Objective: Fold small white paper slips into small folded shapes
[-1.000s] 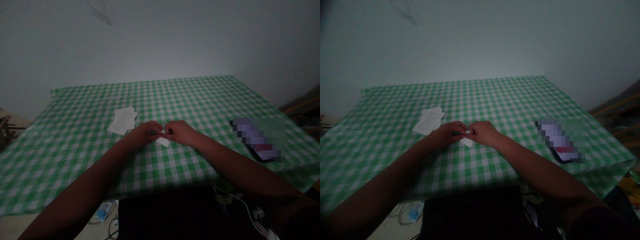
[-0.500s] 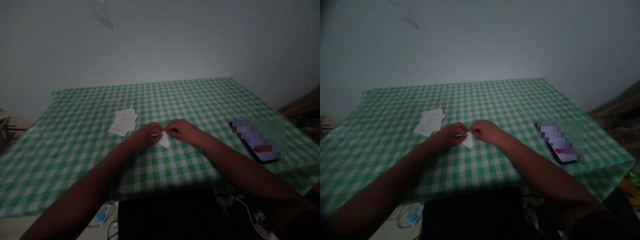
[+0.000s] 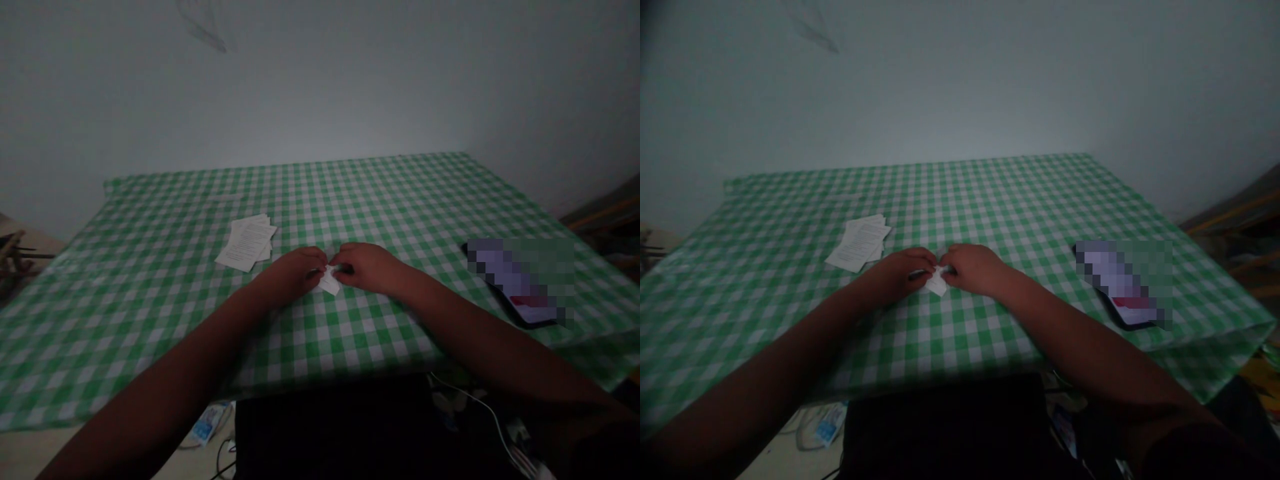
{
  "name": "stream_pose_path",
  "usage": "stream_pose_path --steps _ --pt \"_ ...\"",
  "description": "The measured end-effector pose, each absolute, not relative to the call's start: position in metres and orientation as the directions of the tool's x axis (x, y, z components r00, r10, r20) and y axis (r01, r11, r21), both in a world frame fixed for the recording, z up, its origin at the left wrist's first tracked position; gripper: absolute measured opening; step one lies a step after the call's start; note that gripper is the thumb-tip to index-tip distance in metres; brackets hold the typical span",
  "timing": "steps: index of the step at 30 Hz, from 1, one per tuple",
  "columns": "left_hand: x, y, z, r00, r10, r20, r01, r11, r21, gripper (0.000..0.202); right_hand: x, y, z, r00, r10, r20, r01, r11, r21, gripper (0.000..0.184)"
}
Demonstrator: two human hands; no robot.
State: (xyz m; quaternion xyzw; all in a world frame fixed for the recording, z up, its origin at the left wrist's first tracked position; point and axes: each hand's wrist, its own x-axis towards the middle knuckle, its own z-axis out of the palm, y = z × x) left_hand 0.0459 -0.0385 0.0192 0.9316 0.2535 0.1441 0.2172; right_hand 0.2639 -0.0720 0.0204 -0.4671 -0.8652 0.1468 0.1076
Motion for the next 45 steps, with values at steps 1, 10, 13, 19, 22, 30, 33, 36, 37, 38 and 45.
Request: stream_pose_path --steps 1,10,13,19,22,30,33,36,37,38,45 --pt "0.046 -0.038 0.019 0.830 0.535 0.160 0.407 -0.776 0.481 0.016 0.264 -0.073 0.021 -0.543 0.838 0.051 0.771 0.522 -0.365 0.023" --pt "0.046 -0.039 0.021 0.838 0.527 0.140 0.425 -0.793 0.437 0.017 0.265 -0.076 0.025 -0.566 0.824 0.026 0.753 0.529 -0.393 0.012" --pt "0.047 -0.040 0.021 0.839 0.530 0.123 0.450 -0.803 0.391 0.016 0.264 -0.071 0.021 -0.490 0.871 0.044 0.797 0.467 -0.383 0.011" --pt "0.049 -0.041 0.022 0.846 0.522 0.109 0.456 -0.813 0.362 0.016 0.255 -0.064 0.019 -0.358 0.931 0.067 0.869 0.358 -0.342 0.019" --pt "0.049 -0.041 0.022 0.845 0.521 0.119 0.452 -0.816 0.361 0.016 0.254 -0.063 0.020 -0.334 0.941 0.057 0.886 0.334 -0.321 0.019" --pt "0.047 -0.040 0.019 0.839 0.530 0.127 0.458 -0.812 0.363 0.014 0.264 -0.072 0.027 -0.506 0.861 -0.047 0.801 0.448 -0.397 0.015" --pt "0.046 -0.041 0.018 0.838 0.532 0.125 0.465 -0.814 0.349 0.015 0.268 -0.074 0.029 -0.564 0.822 -0.073 0.767 0.490 -0.413 0.017" --pt "0.046 -0.043 0.018 0.835 0.535 0.130 0.470 -0.816 0.335 0.019 0.272 -0.073 0.031 -0.622 0.779 -0.079 0.708 0.517 -0.482 0.014" --pt "0.046 -0.044 0.019 0.835 0.533 0.137 0.468 -0.819 0.332 0.022 0.274 -0.073 0.032 -0.633 0.770 -0.074 0.688 0.517 -0.510 0.012" --pt "0.046 -0.045 0.019 0.837 0.528 0.144 0.463 -0.823 0.328 0.024 0.275 -0.072 0.032 -0.634 0.771 -0.062 0.672 0.510 -0.537 0.010" --pt "0.045 -0.048 0.018 0.931 0.339 0.139 0.273 -0.895 0.354 0.037 0.279 -0.063 0.027 -0.500 0.856 0.134 0.684 0.485 -0.545 0.009"
